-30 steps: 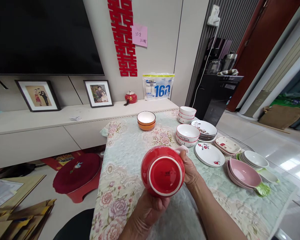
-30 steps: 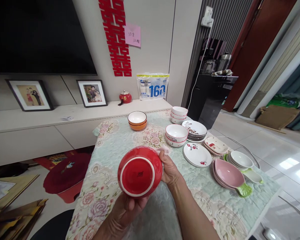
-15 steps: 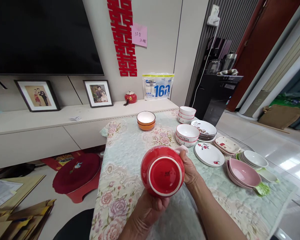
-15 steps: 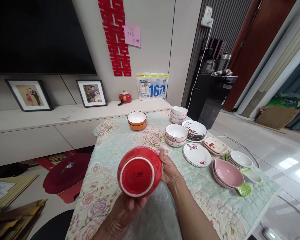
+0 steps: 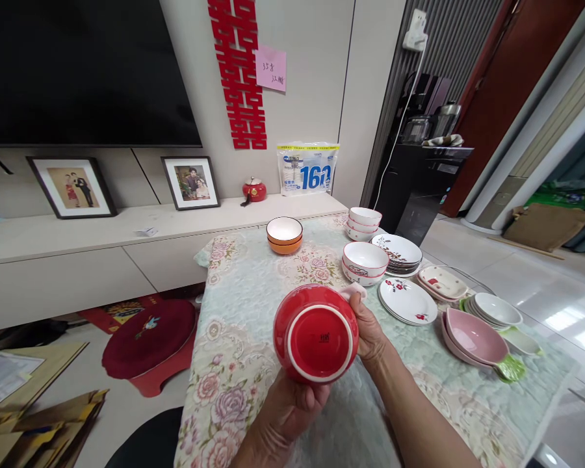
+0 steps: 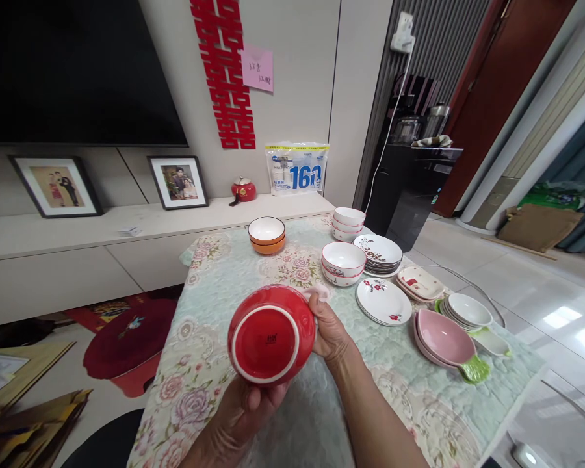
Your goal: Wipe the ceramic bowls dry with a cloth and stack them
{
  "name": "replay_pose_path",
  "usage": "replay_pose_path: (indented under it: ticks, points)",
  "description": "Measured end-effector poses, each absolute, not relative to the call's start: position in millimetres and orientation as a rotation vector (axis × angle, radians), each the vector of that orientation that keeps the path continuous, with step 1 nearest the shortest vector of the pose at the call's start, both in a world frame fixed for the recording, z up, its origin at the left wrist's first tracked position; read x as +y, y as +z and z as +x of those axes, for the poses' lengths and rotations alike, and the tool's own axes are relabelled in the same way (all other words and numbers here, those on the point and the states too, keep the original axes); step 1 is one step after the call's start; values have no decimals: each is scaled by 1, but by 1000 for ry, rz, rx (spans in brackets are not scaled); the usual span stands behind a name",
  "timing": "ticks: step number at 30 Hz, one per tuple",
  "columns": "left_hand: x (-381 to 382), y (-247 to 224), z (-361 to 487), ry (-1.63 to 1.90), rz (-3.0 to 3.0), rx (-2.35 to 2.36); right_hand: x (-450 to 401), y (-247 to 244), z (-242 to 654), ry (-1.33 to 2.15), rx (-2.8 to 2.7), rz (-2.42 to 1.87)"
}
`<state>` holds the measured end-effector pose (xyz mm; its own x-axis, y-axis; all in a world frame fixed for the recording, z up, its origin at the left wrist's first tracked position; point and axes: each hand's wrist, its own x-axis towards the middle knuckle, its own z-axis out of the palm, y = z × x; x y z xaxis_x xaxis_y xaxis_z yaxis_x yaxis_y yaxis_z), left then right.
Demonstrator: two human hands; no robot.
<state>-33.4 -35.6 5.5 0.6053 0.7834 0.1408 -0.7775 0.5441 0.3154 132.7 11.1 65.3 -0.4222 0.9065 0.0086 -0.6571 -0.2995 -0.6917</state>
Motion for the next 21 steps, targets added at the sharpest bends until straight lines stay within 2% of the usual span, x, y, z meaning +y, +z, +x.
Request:
replay_pose_path:
  ticks: [21]
  points:
    - [-32,-9,-30,909,410,-52,11,70,131,1905,-767,-478]
